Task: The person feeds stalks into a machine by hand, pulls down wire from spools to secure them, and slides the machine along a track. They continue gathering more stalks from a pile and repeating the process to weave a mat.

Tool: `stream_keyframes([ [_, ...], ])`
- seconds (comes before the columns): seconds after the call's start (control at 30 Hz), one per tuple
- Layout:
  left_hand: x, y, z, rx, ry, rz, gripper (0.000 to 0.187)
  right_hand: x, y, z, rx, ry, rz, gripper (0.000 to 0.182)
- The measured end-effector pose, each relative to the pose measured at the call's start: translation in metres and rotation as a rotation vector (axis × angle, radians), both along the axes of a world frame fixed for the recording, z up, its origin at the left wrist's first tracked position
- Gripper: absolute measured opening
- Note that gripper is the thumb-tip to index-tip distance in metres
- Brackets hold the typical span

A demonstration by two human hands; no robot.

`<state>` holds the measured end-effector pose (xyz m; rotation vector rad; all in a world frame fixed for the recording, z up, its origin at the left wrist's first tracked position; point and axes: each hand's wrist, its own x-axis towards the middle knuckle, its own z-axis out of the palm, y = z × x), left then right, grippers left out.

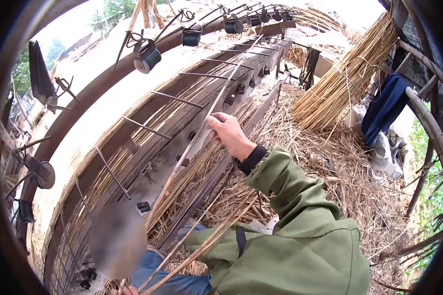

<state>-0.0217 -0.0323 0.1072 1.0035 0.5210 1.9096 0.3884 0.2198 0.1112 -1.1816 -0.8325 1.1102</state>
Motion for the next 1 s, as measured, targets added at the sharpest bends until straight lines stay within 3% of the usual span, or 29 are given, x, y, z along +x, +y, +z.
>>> stream_keyframes([
  [0.13, 0.016, 0.028, 0.008, 0.002, -0.006, -0.104, 0.015, -0.038, -0.025, 0.002, 0.423, -0.656, -0.149, 0.025],
  [0.23, 0.008, 0.036, -0.007, -0.031, -0.031, 0.189, 0.018, -0.070, -0.060, 0.030, 0.806, -0.981, 0.028, 0.032],
  [0.33, -0.005, 0.025, -0.024, -0.056, 0.006, 0.173, 0.019, -0.102, -0.078, 0.027, 1.151, -1.340, 0.312, 0.035],
  [0.37, 0.000, 0.025, -0.022, -0.009, 0.022, 0.147, 0.018, -0.111, -0.087, 0.028, 1.120, -1.417, 0.331, 0.033],
  [0.47, 0.008, 0.007, 0.004, -0.010, -0.044, -0.051, 0.016, -0.117, -0.087, 0.038, 1.166, -1.430, 0.321, 0.027],
  [0.5, 0.019, 0.009, 0.004, -0.205, -0.227, 0.419, 0.020, -0.116, -0.084, 0.044, 1.171, -1.378, 0.293, 0.022],
  [0.53, -0.025, -0.002, -0.025, -0.125, -0.176, 0.322, 0.023, -0.119, -0.078, 0.045, 1.188, -1.333, 0.226, 0.020],
  [0.6, -0.041, -0.011, -0.025, -0.115, -0.257, 0.451, 0.024, -0.134, -0.064, 0.053, 1.195, -1.268, 0.205, 0.017],
  [0.63, -0.062, -0.027, -0.037, -0.077, -0.238, 0.391, 0.021, -0.143, -0.062, 0.059, 1.184, -1.242, 0.214, 0.019],
  [0.67, -0.062, -0.036, -0.027, -0.196, -0.340, 0.549, 0.023, -0.155, -0.057, 0.069, 1.179, -1.223, 0.237, 0.019],
  [0.73, -0.087, -0.062, -0.036, -0.269, -0.482, 0.584, 0.022, -0.180, -0.037, 0.075, 1.146, -1.168, 0.283, 0.016],
  [0.9, -0.115, -0.111, -0.053, -0.260, -0.670, 0.722, 0.021, -0.226, 0.041, 0.067, 1.015, -1.244, 0.451, 0.009],
  [1.0, -0.122, -0.127, -0.063, -0.227, -0.704, 0.732, 0.021, -0.254, 0.081, 0.052, 0.960, -1.313, 0.377, 0.007],
])
